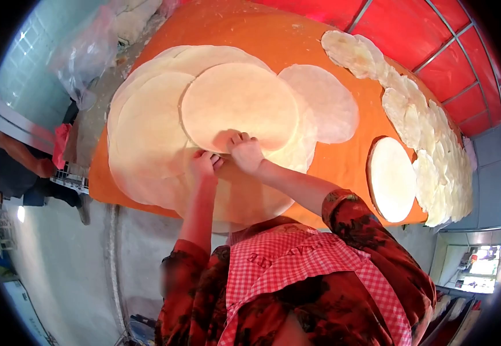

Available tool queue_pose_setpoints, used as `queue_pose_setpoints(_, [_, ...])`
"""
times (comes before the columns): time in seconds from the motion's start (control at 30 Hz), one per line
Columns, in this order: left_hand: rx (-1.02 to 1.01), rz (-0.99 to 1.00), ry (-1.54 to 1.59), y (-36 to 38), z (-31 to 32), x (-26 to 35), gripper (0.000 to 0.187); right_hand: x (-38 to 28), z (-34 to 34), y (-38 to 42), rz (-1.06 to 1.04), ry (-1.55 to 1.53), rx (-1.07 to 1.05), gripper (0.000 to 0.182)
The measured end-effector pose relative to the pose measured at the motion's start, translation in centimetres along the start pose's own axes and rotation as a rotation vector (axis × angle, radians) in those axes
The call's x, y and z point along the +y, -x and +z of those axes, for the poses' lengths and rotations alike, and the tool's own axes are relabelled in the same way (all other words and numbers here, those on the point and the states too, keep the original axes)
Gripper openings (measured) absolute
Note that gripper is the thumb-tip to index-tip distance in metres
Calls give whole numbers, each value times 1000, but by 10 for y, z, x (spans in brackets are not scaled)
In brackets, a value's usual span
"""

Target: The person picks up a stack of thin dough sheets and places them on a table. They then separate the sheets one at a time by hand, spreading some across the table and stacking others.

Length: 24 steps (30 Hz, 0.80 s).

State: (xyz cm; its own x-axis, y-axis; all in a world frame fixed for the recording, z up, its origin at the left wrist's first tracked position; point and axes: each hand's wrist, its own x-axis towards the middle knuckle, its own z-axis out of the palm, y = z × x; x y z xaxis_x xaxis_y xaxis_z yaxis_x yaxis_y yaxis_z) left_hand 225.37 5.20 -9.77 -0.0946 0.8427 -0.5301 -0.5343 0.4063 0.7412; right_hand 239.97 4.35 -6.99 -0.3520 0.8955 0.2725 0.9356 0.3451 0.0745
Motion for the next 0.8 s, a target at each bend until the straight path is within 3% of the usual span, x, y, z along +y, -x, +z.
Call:
queue_pose_setpoints(0.1, [-85, -29, 65, 4, -5, 2, 19, -1, -8, 9, 1, 4, -10, 29])
queue_pose_setpoints(0.2, [-125, -97, 120, -1, -9, 8, 22, 2, -1, 22, -17, -84, 127, 51])
queue_pose_setpoints(0.33, [-299, -142, 263, 6, 1, 21, 36, -1, -31, 15, 78, -239, 128, 55])
queue_pose_setpoints(0.43, [-350, -125, 299, 7, 12, 34, 41, 19, -32, -9, 156, -435, -62, 50])
queue_pose_setpoints(0.47, [-351, -109, 281, 10, 13, 39, 42, 35, -32, -31, 205, -237, -268, 43])
queue_pose_setpoints(0.5, [-351, -96, 258, 12, 10, 41, 43, 63, -38, -63, 181, -252, -352, 32])
queue_pose_setpoints(0.53, [-362, 38, 178, 6, -3, 33, 43, 95, -43, -89, 124, -165, -176, 27])
queue_pose_setpoints(0.63, [-166, 8, 88, 27, -18, 24, 44, 124, -165, -128, 47, -62, 42, 26])
queue_pose_setpoints(0.7, [-113, 100, 98, 61, -36, 11, 45, 120, -196, -101, -28, 23, 144, 28])
queue_pose_setpoints(0.77, [69, 347, -191, 91, -52, -1, 46, 104, -208, -60, -75, 173, 185, 29])
queue_pose_setpoints(0.8, [119, 404, -215, 99, -59, -6, 45, 90, -202, -29, -88, 43, 245, 28])
